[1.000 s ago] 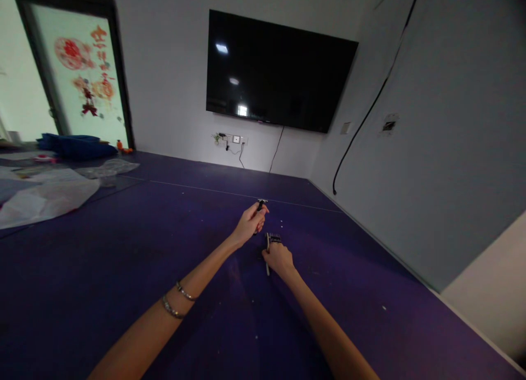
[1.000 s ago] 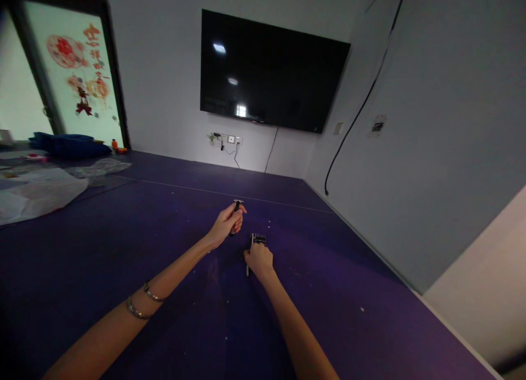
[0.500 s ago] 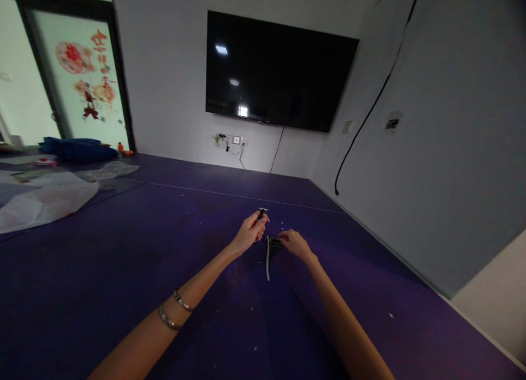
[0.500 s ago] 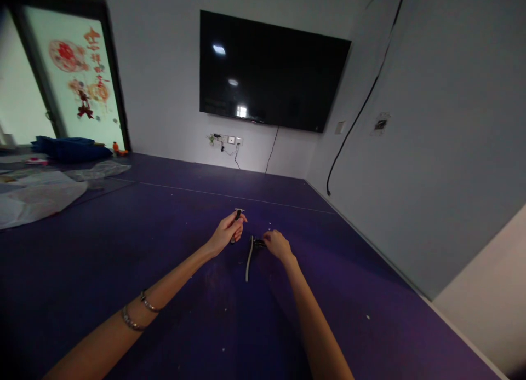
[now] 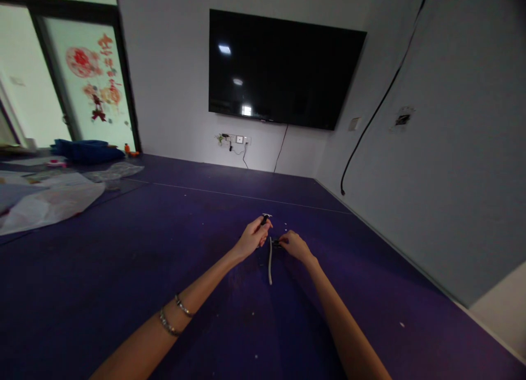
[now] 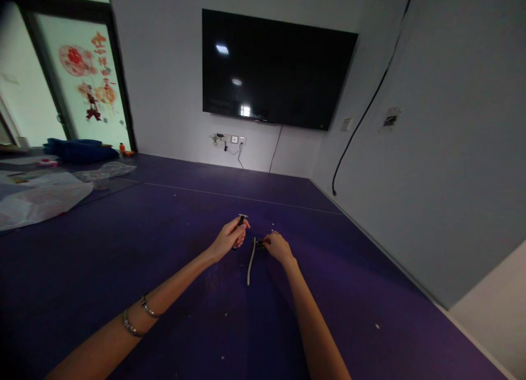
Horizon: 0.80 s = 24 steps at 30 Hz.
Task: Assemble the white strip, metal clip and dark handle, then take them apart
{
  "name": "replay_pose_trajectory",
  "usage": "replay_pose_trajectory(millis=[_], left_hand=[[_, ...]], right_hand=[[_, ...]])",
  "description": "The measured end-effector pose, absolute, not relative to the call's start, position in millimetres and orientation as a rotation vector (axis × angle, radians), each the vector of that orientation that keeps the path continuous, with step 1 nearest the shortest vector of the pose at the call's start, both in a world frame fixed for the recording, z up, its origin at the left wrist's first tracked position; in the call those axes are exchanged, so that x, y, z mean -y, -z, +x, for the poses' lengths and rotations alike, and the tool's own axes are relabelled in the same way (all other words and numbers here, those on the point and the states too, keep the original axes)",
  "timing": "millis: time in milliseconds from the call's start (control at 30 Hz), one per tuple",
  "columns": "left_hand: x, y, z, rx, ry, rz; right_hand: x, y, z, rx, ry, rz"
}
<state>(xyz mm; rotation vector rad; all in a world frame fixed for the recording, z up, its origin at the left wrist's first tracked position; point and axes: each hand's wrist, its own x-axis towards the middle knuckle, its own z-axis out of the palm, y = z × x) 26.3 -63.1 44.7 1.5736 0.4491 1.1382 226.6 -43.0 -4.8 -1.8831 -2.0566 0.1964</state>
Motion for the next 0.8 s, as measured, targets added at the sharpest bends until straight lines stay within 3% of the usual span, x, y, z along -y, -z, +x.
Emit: replay_pose_trajectory(millis=[400, 800], left_hand=[[64, -46, 25, -0.44, -1.146, 1.575], [62, -45, 25, -0.452, -1.176, 1.574]], right_hand=[[42, -7, 226, 1.969, -0.194, -1.682], [47, -34, 228, 1.755, -0.542, -1.513]])
